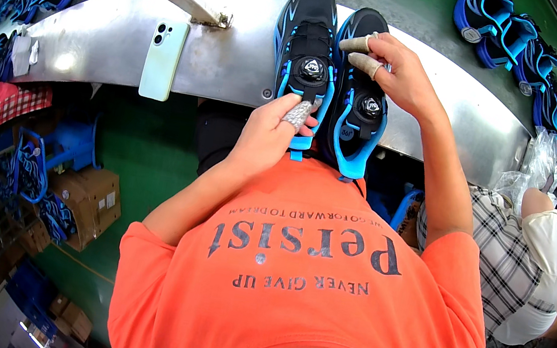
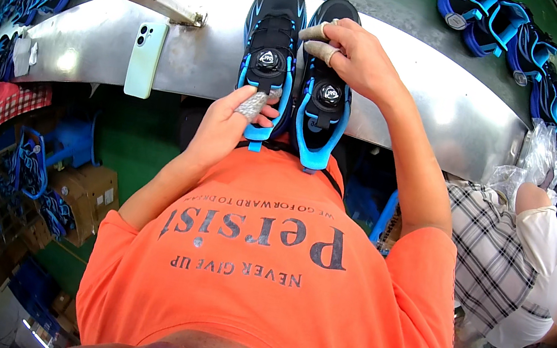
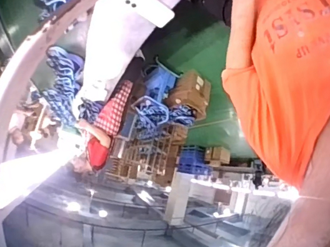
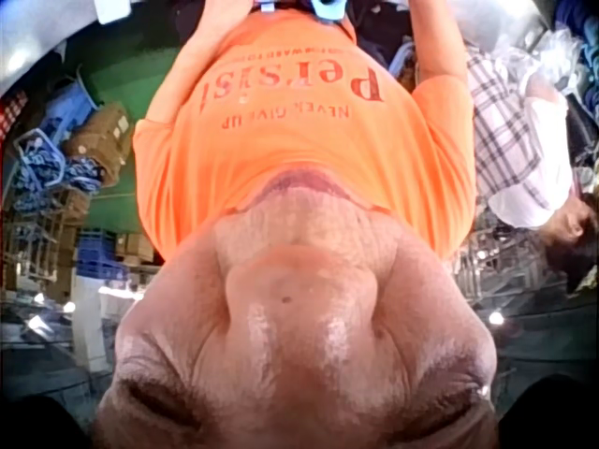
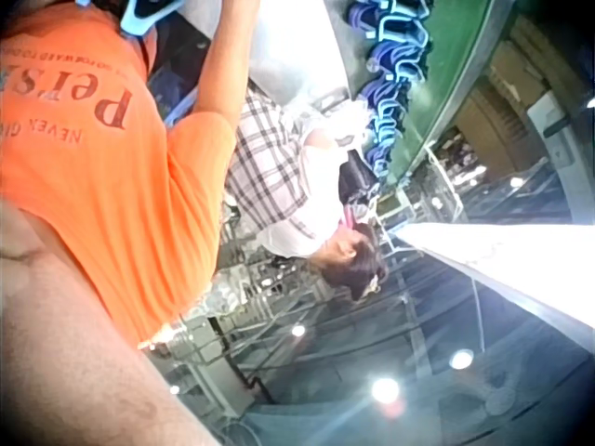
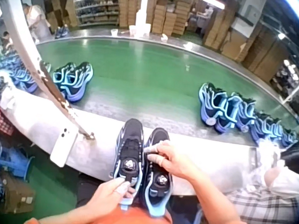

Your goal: The person wipes the upper surfaces of a pair of black and blue athletic shoes using a small white cloth, handling one shoe at a time and placing them back on the assembly line.

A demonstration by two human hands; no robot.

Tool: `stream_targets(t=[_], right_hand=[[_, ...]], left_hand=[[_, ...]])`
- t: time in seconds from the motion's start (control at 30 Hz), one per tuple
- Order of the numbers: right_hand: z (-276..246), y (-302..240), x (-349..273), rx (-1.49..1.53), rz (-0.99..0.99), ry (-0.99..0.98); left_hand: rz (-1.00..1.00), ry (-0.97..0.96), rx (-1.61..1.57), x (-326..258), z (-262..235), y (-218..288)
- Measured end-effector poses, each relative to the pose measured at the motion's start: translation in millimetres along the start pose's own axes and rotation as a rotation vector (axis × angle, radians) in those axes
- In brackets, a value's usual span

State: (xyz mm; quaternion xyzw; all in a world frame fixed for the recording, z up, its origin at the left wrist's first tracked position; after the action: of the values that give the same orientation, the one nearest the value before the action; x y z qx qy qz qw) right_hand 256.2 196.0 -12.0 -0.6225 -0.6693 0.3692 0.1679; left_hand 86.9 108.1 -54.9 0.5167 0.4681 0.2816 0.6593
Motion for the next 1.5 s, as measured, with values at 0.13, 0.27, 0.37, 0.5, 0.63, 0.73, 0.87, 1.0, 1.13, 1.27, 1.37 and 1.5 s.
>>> stream_targets(t=[0.13, 0.27, 0.37, 0.5, 0.63, 0.73, 0.87, 1.0, 1.13, 1.27, 1.37, 1.5], right_hand=[[-7, 13, -4, 0.141, 0.042, -0.031], [-15, 52, -12, 0.336, 0.152, 0.061], [-5, 100, -26, 0.284, 0.365, 0.096], [16, 97, -42, 0.373, 0.461, 0.15], [13, 98, -44, 0.434, 0.439, 0.121], [9, 103, -47, 0.525, 0.384, 0.129], [22, 108, -47, 0.517, 0.406, 0.012], [5, 99, -46, 0.419, 0.356, 0.189], [-28, 41, -29, 0.355, 0.229, 0.225], [6, -51, 4, 0.092, -0.152, -0.085], [40, -71, 21, -0.005, -0.372, -0.299], [46, -72, 22, -0.081, -0.35, -0.189]], left_hand=[[-0.035, -0.051, -0.289, -11, -6, 6], [0.504, -0.19, 0.596, -30, 10, 63], [0.499, -0.321, 0.871, -35, 36, 45], [0.336, -0.475, 1.095, -9, 61, 38], [0.499, -0.55, 1.041, 28, 69, 44], [0.431, -0.423, 1.04, 46, 45, 65], [0.491, -0.507, 1.175, 35, 42, 41], [0.653, -0.4, 0.94, 3, 31, 70], [-0.11, 0.018, -0.143, -9, -27, 17], [-0.092, 0.073, -0.749, 1, -22, -3], [-0.054, 0.133, -0.818, 13, -5, -13], [-0.056, 0.22, -0.762, 10, -4, -15]])
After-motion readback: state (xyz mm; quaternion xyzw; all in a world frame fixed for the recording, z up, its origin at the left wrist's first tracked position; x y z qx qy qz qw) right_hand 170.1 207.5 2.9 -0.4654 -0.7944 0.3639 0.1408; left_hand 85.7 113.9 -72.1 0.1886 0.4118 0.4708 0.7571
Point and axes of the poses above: each hand's wrist, its own x-axis towards the middle knuckle, its own z-axis out of the palm, y = z × x, the point moved 9 cm from there along x, towards the middle knuckle, and after that the axes turned 12 degrees about z, right-handed, at the moved point
